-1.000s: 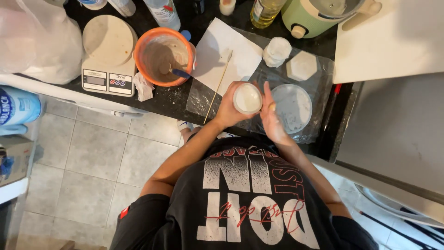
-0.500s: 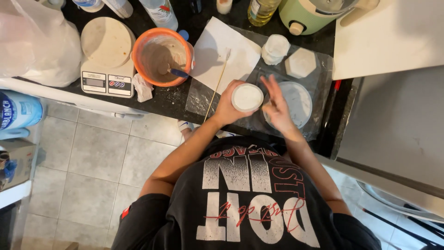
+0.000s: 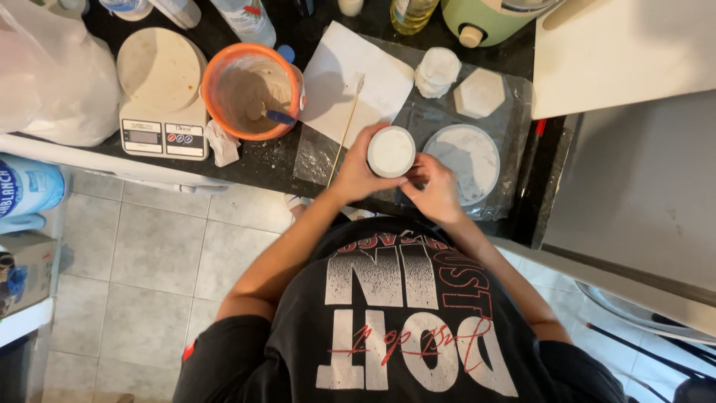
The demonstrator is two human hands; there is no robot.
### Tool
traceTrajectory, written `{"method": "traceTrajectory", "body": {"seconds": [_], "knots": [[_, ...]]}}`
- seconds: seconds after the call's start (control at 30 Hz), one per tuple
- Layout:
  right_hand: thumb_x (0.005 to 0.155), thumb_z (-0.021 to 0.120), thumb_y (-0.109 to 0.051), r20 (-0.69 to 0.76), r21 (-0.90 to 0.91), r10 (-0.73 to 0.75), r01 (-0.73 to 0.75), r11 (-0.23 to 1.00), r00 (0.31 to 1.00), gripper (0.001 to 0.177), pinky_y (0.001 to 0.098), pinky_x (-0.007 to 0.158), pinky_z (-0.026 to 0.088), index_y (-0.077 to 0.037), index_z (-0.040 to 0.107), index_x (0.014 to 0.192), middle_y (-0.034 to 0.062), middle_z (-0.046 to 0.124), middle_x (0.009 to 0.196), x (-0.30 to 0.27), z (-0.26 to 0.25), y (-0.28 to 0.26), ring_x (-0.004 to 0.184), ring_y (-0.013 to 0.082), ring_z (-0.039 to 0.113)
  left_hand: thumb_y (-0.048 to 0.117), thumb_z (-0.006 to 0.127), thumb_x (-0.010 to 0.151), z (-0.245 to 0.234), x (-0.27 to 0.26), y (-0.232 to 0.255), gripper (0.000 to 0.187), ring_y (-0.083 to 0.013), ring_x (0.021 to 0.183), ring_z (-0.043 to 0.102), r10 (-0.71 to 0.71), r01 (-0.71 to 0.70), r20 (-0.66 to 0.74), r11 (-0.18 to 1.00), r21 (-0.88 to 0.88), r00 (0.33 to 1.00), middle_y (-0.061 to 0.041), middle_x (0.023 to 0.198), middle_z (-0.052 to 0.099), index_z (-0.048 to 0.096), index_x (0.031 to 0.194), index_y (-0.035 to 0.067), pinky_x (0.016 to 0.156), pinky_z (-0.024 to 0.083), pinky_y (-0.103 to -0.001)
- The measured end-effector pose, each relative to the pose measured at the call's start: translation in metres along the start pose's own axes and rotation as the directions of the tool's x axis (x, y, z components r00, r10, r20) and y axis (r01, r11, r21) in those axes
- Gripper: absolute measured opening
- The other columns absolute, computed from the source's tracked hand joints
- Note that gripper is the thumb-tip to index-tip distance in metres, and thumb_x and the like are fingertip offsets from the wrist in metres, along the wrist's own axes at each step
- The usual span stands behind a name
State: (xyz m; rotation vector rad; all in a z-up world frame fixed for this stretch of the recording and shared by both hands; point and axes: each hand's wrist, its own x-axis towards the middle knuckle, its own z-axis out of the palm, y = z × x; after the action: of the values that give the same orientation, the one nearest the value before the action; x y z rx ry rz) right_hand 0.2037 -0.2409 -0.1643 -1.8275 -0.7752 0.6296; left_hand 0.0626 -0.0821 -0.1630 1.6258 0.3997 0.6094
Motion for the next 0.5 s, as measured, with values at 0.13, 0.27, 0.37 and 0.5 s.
{"method": "traceTrajectory", "body": {"seconds": [0.13, 0.27, 0.37, 0.5], "knots": [[0.102, 0.055, -0.015, 0.058, 0.324, -0.176, 0.148, 0.934, 0.983, 0.047, 0.042, 0.108, 0.036, -0.009, 0.042, 0.146, 0.0149, 0.05, 0.133, 0.016, -0.025, -0.024, 0.127, 0.0295, 0.045, 0.028, 0.104, 0.058, 0.024, -0.015, -0.002, 0.102, -0.038, 0.135, 0.054, -0.04, 0.042, -0.215, 0.999, 0.003, 0.976, -0.017, 0.139, 0.057, 0.05, 0.143, 0.01, 0.12, 0.036, -0.052], [0.115, 0.022, -0.057, 0.224, 0.67, -0.36, 0.126, 0.732, 0.906, 0.068, 0.0478, 0.133, 0.001, -0.015, 0.011, 0.167, 0.0127, 0.022, 0.172, 0.028, -0.006, -0.042, 0.16, 0.0311, 0.01, 0.029, 0.104, 0.06, 0.036, -0.012, -0.007, 0.098, -0.0379, 0.134, 0.053, -0.041, 0.052, -0.317, 0.998, 0.025, 0.948, -0.015, 0.135, 0.054, 0.05, 0.14, 0.01, 0.12, 0.036, -0.053], [0.108, 0.018, -0.068, 0.275, 0.669, -0.346, 0.08, 0.739, 0.897, 0.081, 0.0525, 0.131, -0.002, -0.014, 0.005, 0.167, 0.0266, 0.022, 0.169, 0.037, -0.007, -0.026, 0.159, 0.0408, 0.009, 0.032, 0.104, 0.058, 0.043, -0.011, -0.023, 0.091, -0.0343, 0.128, 0.058, -0.011, 0.021, -0.365, 1.0, 0.023, 0.931, -0.012, 0.127, 0.059, 0.054, 0.131, 0.01, 0.116, 0.04, -0.051], [0.111, 0.021, -0.065, 0.259, 0.667, -0.358, 0.102, 0.738, 0.897, 0.076, 0.0539, 0.13, -0.006, -0.017, 0.003, 0.167, 0.0257, 0.014, 0.171, 0.036, -0.003, -0.026, 0.16, 0.0408, 0.004, 0.031, 0.104, 0.059, 0.043, -0.01, -0.019, 0.087, -0.0333, 0.126, 0.059, 0.004, 0.009, -0.386, 0.999, 0.032, 0.923, -0.011, 0.125, 0.059, 0.055, 0.128, 0.01, 0.114, 0.041, -0.051]]}}
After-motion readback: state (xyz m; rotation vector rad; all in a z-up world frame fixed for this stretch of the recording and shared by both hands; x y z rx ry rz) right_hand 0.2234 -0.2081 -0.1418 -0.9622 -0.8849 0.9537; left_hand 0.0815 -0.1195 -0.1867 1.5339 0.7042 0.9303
